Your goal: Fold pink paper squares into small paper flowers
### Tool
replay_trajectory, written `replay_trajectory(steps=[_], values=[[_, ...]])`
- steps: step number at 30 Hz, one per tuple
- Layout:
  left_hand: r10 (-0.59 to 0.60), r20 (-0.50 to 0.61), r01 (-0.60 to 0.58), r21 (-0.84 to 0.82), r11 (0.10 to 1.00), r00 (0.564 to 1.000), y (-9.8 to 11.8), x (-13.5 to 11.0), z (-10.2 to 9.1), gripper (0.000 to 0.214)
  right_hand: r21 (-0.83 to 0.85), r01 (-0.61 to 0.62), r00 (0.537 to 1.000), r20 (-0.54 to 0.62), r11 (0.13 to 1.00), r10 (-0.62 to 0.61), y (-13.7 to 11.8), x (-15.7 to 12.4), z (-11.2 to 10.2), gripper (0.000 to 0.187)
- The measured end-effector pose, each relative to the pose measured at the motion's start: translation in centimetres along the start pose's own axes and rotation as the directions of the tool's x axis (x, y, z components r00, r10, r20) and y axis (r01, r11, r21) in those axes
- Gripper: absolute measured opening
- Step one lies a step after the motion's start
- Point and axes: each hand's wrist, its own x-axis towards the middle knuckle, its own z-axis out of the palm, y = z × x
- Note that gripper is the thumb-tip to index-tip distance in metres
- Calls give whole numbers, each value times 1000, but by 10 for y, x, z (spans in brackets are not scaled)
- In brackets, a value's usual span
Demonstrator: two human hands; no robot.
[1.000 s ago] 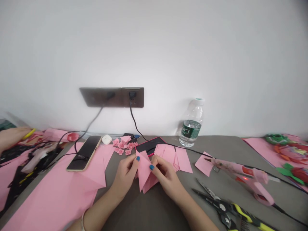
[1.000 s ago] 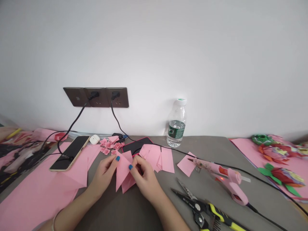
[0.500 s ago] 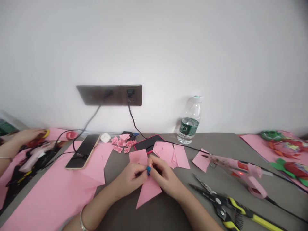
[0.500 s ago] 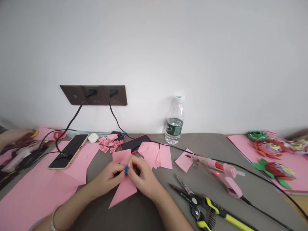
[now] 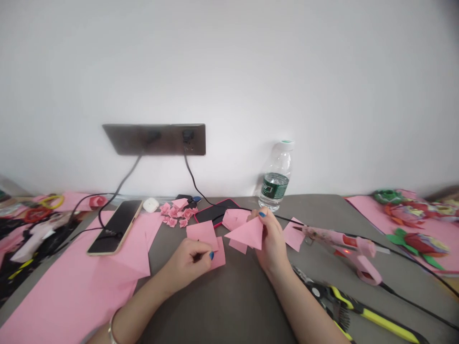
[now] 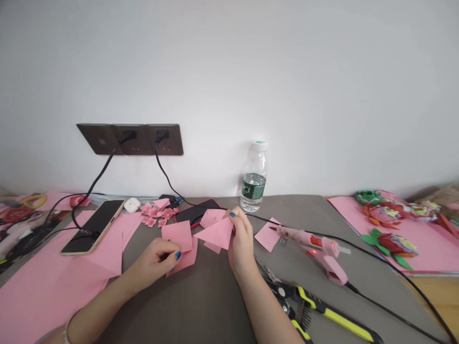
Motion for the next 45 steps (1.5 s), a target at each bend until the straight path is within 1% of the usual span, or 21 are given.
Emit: replay_trajectory(steps=[2,4,6,8,10,12,14,16,19,22,26,34,36,38,42,45], values=[[-3,-123,3,-6,1000,992,-3,1,-1,35,-15,-17,999,43,1000,18,0,-1,1,28],[-13,-200,7,-34,999,980,-4,1,-2,37,-51,-19,991,129,999,26,1,-6,4,29],[-9,-196,-5,-75,997,981,-4,0,-1,41,-109,-9,965,260,994,37,3,-12,8,29],[11,-150,-22,-72,997,989,-2,0,0,43,-196,1,937,342,981,67,3,-18,12,31],[10,-105,-11,-13,1000,994,0,0,2,42,-227,58,930,366,972,30,2,-21,15,32],[-4,-99,8,45,999,995,0,0,3,41,-245,88,928,373,966,10,1,-21,16,33],[4,-148,9,87,996,989,-1,1,3,41,-265,79,921,388,961,31,0,-21,17,34],[19,-223,4,102,995,975,-2,1,2,38,-300,60,899,431,952,80,2,-21,16,35],[5,-301,10,48,999,954,-5,2,1,33,-353,69,868,482,933,119,6,-22,16,34],[-26,-326,19,-25,1000,945,-6,2,1,27,-381,89,869,481,920,116,8,-23,16,33],[-47,-336,17,-92,996,941,-7,1,2,21,-403,94,858,496,910,132,8,-22,17,32],[-76,-398,9,-169,985,914,-11,2,4,22,-360,64,872,474,931,123,15,-17,14,32],[-52,-439,-16,-151,988,897,-10,2,3,28,-360,58,883,453,931,120,16,-17,14,34],[-9,-452,-37,-93,995,892,-10,2,3,34,-362,58,898,427,931,110,16,-17,14,36],[63,-370,-58,25,998,927,-8,2,2,38,-362,55,917,386,930,96,16,-17,16,40],[69,-356,-54,53,997,932,-7,2,2,39,-352,38,917,385,935,108,15,-17,17,43]])
